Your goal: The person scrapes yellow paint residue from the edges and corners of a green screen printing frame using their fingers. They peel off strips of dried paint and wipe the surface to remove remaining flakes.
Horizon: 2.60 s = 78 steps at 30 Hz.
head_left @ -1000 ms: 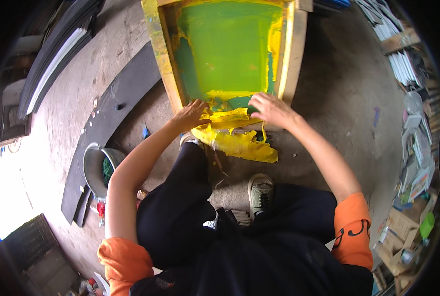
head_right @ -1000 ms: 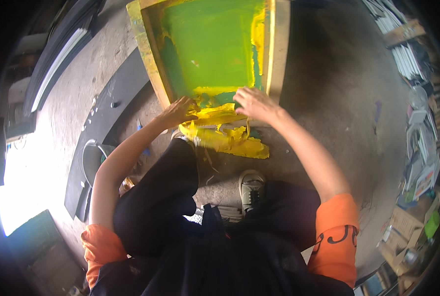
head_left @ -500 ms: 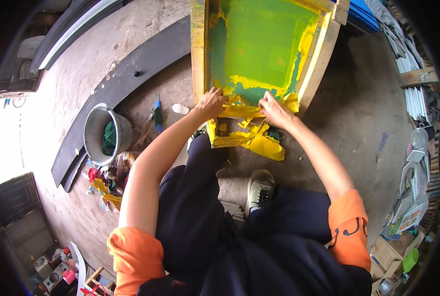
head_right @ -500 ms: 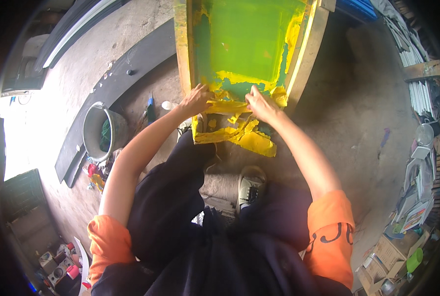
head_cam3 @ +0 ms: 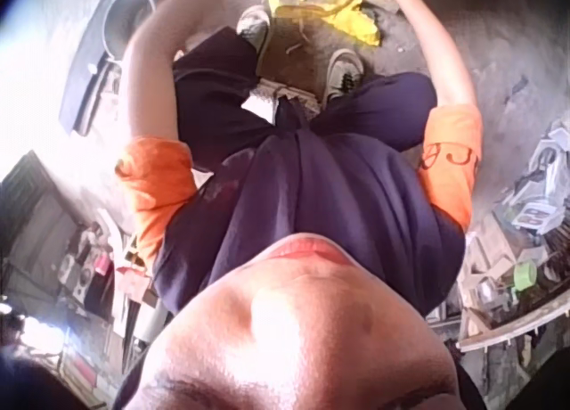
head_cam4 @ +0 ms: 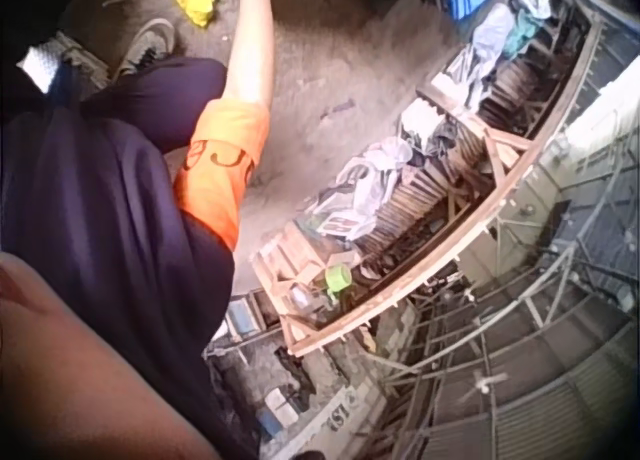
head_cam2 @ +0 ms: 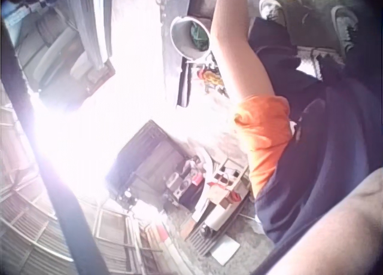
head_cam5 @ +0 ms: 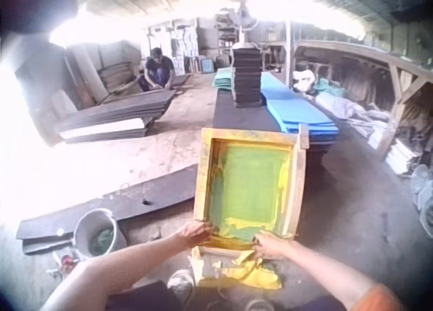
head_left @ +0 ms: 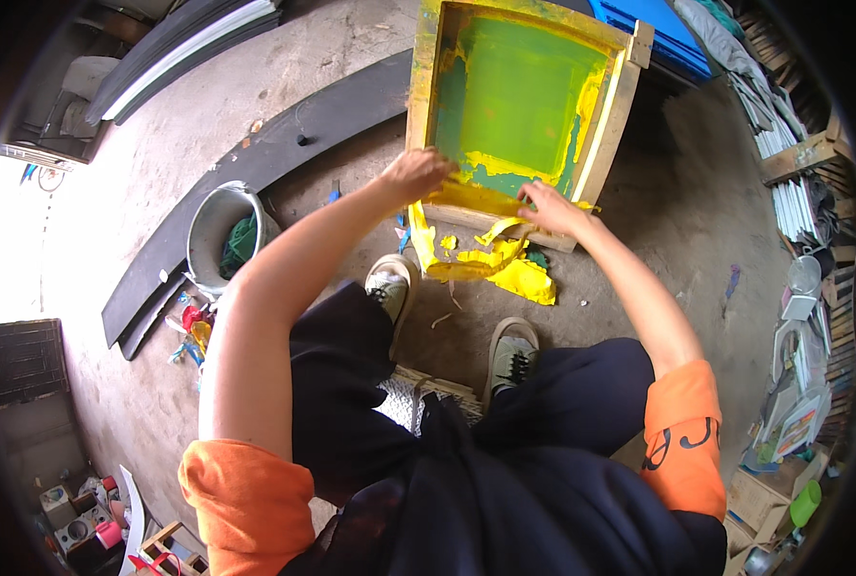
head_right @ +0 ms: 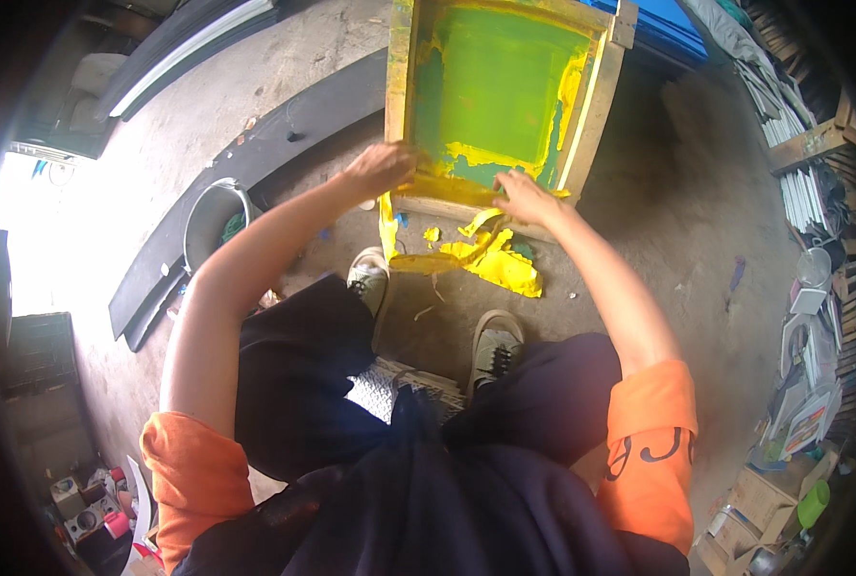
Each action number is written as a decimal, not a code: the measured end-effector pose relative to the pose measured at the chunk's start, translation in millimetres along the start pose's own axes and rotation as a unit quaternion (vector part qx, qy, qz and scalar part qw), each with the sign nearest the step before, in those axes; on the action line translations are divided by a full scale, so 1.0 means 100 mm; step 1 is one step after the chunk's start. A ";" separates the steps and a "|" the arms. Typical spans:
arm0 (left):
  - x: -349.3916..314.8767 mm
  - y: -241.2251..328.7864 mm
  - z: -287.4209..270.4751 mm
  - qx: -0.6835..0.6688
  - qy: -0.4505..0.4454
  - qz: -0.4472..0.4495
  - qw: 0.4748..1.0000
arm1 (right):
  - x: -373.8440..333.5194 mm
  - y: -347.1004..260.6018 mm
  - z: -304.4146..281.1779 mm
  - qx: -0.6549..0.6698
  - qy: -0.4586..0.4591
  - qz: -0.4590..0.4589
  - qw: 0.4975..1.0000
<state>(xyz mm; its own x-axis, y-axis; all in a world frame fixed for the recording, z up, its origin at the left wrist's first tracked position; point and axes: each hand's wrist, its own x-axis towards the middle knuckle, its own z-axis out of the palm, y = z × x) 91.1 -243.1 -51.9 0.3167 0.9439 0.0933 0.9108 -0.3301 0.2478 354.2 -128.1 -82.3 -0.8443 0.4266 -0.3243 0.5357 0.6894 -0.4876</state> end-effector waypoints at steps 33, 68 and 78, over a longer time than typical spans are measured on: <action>0.20 0.22 1.65 -0.081 0.104 -0.056 0.990 | -0.31 0.16 1.35 -0.056 0.242 -0.033 0.968; -0.41 0.77 2.11 -0.143 -0.033 -0.090 0.985 | -0.46 0.20 1.71 -0.045 0.170 0.062 0.982; -0.60 0.46 1.89 0.009 -0.043 -0.220 0.974 | 0.09 -0.06 1.63 -0.068 0.167 0.035 0.983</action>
<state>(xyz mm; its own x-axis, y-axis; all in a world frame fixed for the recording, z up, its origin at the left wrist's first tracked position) 163.6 -313.7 -228.2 -0.0863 0.9913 -0.0991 0.9674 0.1071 0.2294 346.0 -223.5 -214.6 -0.7762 0.6278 -0.0574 0.6041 0.7146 -0.3526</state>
